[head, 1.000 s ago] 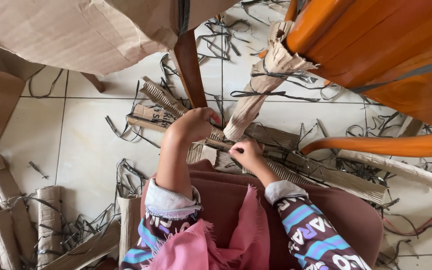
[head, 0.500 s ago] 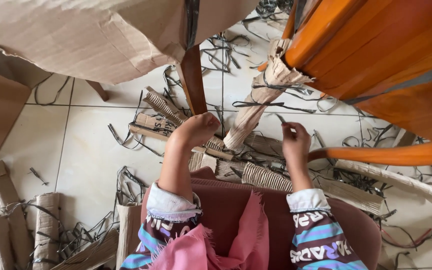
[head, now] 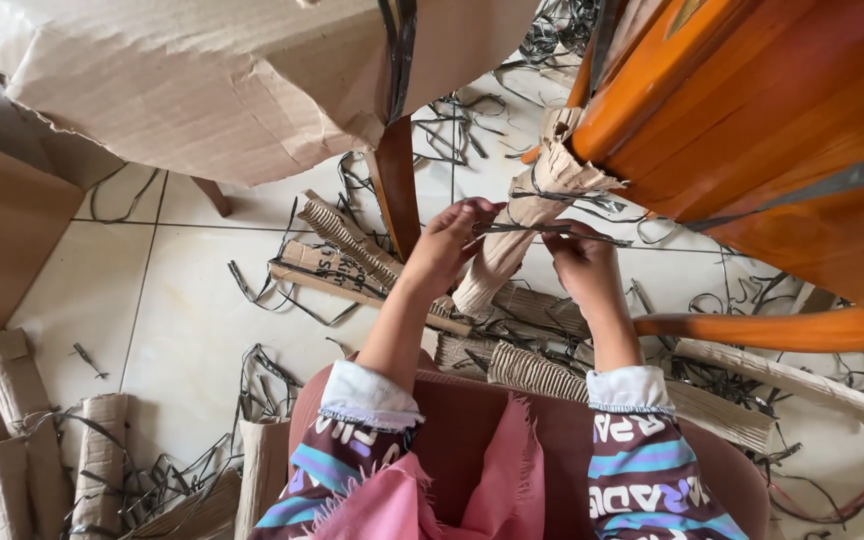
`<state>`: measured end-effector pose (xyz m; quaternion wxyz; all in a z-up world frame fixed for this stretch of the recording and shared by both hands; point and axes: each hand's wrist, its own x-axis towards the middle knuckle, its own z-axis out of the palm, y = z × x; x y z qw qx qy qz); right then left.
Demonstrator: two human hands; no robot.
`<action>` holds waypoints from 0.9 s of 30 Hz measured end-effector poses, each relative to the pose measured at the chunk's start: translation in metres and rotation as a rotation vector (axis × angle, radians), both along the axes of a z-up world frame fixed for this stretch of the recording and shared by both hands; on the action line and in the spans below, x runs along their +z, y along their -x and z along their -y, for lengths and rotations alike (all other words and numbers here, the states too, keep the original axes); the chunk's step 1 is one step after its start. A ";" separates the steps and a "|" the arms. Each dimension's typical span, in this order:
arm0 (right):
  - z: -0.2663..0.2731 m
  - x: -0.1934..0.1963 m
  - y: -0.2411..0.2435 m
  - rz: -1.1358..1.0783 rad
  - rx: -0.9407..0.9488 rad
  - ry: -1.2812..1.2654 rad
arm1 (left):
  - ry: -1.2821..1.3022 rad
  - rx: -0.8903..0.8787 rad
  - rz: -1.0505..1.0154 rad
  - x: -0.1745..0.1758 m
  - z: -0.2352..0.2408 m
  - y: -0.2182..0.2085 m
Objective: Wrapping a wooden chair leg with corrugated cardboard and securing it with plastic ties for protection.
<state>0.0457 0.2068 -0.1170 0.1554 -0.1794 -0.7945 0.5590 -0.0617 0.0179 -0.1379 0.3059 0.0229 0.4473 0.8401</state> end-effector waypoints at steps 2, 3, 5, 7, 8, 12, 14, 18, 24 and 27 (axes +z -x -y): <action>0.011 0.012 -0.008 -0.012 -0.002 -0.003 | -0.040 0.009 0.028 0.027 0.022 -0.011; 0.028 0.034 -0.015 -0.058 0.021 -0.026 | -0.021 0.029 0.047 0.029 0.030 -0.015; 0.038 0.037 -0.023 -0.108 0.046 -0.046 | 0.001 0.051 0.063 0.039 0.041 -0.026; 0.025 0.000 -0.027 -0.119 0.089 -0.183 | 0.009 -0.060 -0.087 0.052 0.044 -0.042; 0.034 0.016 -0.030 -0.119 0.087 -0.182 | 0.010 -0.061 -0.088 0.050 0.043 -0.044; 0.058 0.059 -0.031 -0.157 0.061 -0.372 | 0.006 -0.013 -0.257 0.040 0.039 -0.044; 0.058 0.056 -0.026 -0.166 0.028 -0.435 | 0.028 -0.017 -0.270 0.051 0.037 -0.048; 0.056 0.042 -0.017 -0.134 -0.029 -0.451 | 0.264 -0.076 -0.485 0.038 0.028 -0.043; 0.050 0.033 -0.012 -0.108 -0.068 -0.336 | 0.311 -0.084 -0.529 0.009 0.018 -0.025; 0.039 0.020 -0.009 -0.154 -0.049 -0.361 | 0.344 -0.080 -0.563 0.021 0.017 -0.028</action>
